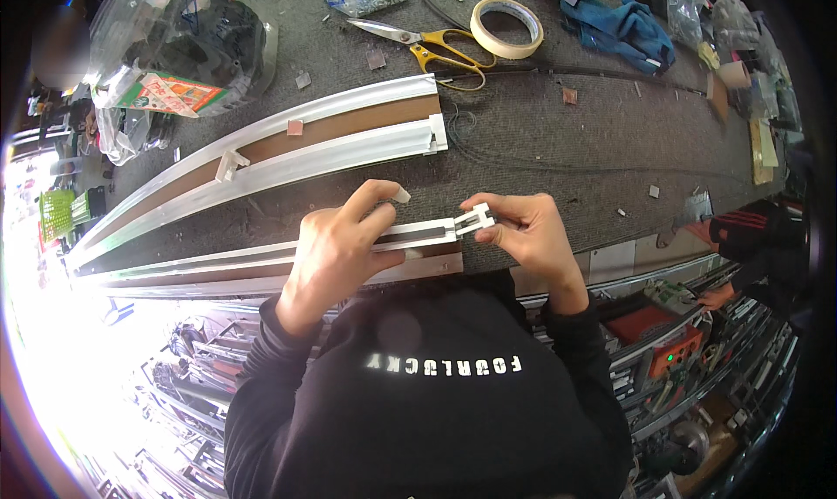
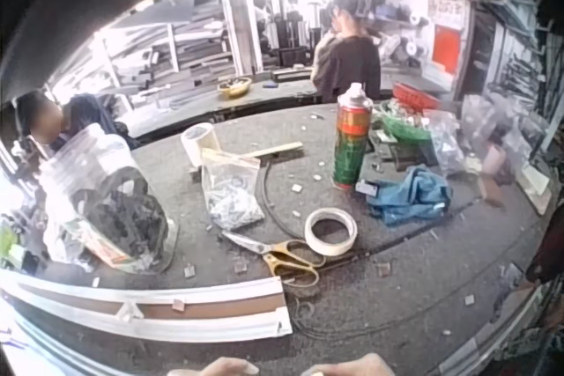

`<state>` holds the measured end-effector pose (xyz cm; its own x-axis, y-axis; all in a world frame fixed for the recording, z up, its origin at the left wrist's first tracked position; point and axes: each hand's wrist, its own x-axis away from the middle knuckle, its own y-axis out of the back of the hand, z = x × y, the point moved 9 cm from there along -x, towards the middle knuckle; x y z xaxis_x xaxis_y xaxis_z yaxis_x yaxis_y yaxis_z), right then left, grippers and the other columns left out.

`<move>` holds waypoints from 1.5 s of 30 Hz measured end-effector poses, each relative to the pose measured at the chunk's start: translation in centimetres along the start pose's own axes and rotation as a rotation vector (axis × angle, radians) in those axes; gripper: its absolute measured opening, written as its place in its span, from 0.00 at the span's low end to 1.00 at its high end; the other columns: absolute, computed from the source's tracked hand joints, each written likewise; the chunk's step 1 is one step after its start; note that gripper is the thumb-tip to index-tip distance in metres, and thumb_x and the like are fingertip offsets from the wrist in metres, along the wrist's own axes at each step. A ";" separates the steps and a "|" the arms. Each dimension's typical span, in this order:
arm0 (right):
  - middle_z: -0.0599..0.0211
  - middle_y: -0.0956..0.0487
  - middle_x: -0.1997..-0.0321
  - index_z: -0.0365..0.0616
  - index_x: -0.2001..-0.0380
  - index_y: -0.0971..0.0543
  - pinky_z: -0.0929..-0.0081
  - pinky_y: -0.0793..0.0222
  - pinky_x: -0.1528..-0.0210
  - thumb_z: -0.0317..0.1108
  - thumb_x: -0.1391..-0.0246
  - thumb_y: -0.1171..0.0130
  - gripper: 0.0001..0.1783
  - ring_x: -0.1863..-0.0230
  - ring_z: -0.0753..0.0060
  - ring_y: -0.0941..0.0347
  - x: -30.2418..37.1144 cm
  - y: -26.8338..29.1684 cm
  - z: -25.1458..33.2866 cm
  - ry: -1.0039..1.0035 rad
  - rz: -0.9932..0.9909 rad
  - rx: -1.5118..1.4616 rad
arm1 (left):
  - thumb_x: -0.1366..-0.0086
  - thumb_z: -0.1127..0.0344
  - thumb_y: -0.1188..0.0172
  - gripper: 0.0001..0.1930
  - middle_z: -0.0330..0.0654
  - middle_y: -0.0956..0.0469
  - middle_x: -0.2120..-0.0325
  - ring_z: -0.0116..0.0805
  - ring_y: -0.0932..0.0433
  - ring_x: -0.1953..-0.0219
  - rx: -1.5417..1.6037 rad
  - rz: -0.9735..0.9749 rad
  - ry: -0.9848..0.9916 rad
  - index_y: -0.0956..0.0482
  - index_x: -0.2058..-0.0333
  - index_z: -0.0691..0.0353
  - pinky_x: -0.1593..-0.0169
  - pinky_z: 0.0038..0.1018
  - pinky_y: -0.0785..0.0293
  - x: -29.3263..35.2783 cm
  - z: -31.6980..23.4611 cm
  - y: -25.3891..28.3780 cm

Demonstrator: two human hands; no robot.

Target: The person assembles aluminum window frame profiles by inserting plastic spacers and using a rubber mallet to secure them. They also use scissors to trim excess material and handle small hardware components on a cluttered workbench.

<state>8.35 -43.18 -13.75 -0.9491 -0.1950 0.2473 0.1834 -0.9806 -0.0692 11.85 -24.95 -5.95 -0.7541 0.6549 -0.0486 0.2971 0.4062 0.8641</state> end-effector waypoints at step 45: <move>0.62 0.16 0.75 0.39 0.68 0.15 0.73 0.27 0.71 0.27 0.44 0.37 0.05 0.77 0.66 0.20 -0.2 4.6 6.5 0.231 -0.073 0.597 | 0.54 0.55 0.23 0.22 0.34 0.26 0.52 0.39 0.21 0.75 0.007 -0.060 -0.030 0.26 0.70 0.61 0.70 0.34 0.24 -0.5 1.1 -0.3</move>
<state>11.03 -47.82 -7.88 -0.9829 -0.1835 0.0122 0.1644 -0.8469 0.5058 12.85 -24.69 -6.72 -0.7525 0.6484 -0.1154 0.2563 0.4498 0.8555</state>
